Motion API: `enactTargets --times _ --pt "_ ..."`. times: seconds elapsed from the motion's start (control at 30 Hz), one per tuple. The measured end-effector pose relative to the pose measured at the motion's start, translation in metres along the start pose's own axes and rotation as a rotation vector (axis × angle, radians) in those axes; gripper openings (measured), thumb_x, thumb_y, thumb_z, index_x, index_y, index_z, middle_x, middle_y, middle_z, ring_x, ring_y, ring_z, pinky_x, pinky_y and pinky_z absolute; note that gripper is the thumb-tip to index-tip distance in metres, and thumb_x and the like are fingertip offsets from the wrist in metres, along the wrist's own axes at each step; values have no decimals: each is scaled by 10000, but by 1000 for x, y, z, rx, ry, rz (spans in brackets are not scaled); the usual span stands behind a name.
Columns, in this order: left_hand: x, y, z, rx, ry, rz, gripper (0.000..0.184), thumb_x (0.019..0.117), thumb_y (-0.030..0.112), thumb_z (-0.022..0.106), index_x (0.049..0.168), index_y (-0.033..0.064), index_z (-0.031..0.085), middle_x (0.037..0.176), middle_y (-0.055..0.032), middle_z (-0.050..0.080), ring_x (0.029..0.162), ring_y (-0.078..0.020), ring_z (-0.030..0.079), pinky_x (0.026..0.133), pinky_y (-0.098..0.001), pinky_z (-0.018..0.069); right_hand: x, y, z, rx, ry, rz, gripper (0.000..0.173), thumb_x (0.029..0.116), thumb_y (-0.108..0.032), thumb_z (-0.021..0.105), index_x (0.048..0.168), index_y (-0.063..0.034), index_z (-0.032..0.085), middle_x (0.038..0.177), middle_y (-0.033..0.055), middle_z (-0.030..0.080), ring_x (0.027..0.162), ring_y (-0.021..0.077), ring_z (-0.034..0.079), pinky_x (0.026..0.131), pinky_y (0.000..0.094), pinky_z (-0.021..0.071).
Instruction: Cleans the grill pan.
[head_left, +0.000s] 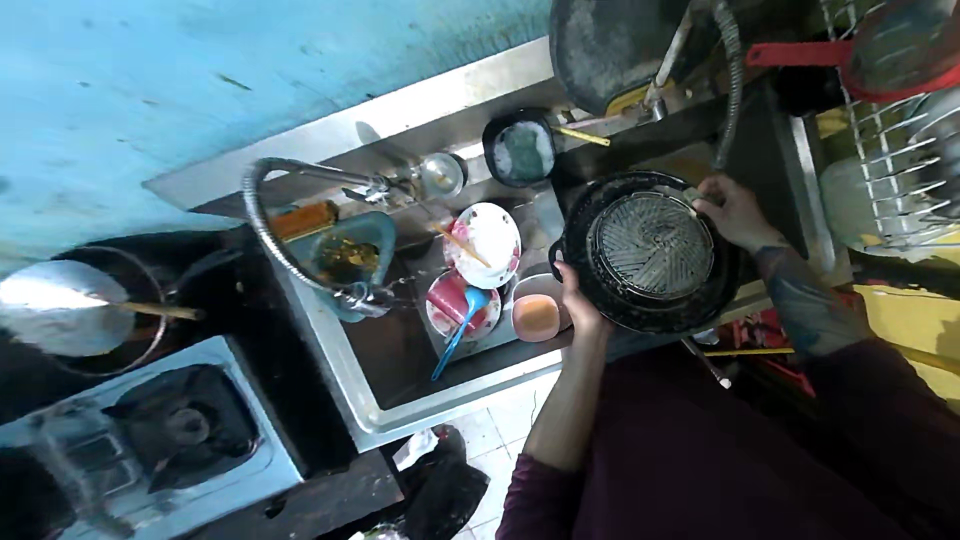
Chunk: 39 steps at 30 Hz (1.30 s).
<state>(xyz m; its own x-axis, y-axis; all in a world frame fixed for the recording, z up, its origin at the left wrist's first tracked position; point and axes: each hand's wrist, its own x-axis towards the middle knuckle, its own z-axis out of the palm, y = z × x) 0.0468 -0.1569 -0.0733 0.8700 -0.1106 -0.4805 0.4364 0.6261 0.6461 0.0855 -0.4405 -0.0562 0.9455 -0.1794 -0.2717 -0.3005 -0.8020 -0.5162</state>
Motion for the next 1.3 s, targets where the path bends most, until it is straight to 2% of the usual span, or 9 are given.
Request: enactTargets --times 0.17,0.47,0.63,0.8,0.9,0.97,1.03,1.13,1.3 --pt "33 -32 11 -76 -78 -111 615 1059 642 194 1376 279 575 1282 10 686 1174 -151 656 959 -458 577 48 75 14 -64 -73 -77 201 1013 -137 619 1174 -78 725 1258 152 690 1259 347 605 1119 538 450" --pt "42 -55 13 65 -101 -254 596 1010 705 343 1377 310 597 1275 17 693 1142 -142 671 913 -445 594 125 69 34 -106 -243 -533 132 982 -117 661 1079 -73 739 1233 149 665 1184 324 633 1054 493 511" --pt "61 -45 11 -18 3 -101 534 1082 576 256 1371 252 568 1271 14 685 1165 -130 656 970 -427 575 76 81 9 -308 -351 -50 186 967 -83 662 1122 -71 764 1297 204 656 1276 429 571 1065 620 476" --pt "69 -51 5 -62 -5 -70 557 1069 608 251 1383 270 561 1297 16 674 1196 -136 642 991 -443 562 65 75 14 -328 -454 144 201 951 -67 666 1135 -53 747 1210 257 675 1130 472 650 926 678 532" --pt "64 -53 5 -25 -44 -115 585 1051 651 247 1389 296 565 1301 30 677 1196 -124 643 987 -436 567 101 75 36 -232 -363 167 278 1019 -197 619 1271 -103 690 1293 233 650 1204 446 622 1013 658 489" --pt "64 -54 9 3 -82 -153 591 1054 650 225 1390 303 564 1284 40 685 1170 -107 654 965 -414 579 131 71 59 -62 -266 84 269 1015 -224 625 1232 -87 706 1235 175 690 1170 336 653 1049 548 499" --pt "63 -55 13 60 -101 -191 589 1048 662 227 1394 320 560 1270 58 687 1139 -84 662 940 -386 589 142 35 77 194 -232 -73 201 948 -36 650 1125 21 725 1122 207 717 1073 314 686 1004 498 528" --pt "71 -55 19 114 -88 -212 610 1042 675 224 1411 318 552 1261 55 690 1114 -83 667 928 -378 589 130 -25 91 213 -388 -260 155 917 -59 709 1067 -47 746 1063 137 738 1042 277 699 996 514 545" --pt "101 -63 14 -58 17 -134 582 1082 574 225 1205 160 615 1061 -39 708 1021 -161 686 898 -426 587 95 -70 92 142 -614 -632 74 927 -65 707 991 -41 737 949 111 731 910 252 704 885 477 569"
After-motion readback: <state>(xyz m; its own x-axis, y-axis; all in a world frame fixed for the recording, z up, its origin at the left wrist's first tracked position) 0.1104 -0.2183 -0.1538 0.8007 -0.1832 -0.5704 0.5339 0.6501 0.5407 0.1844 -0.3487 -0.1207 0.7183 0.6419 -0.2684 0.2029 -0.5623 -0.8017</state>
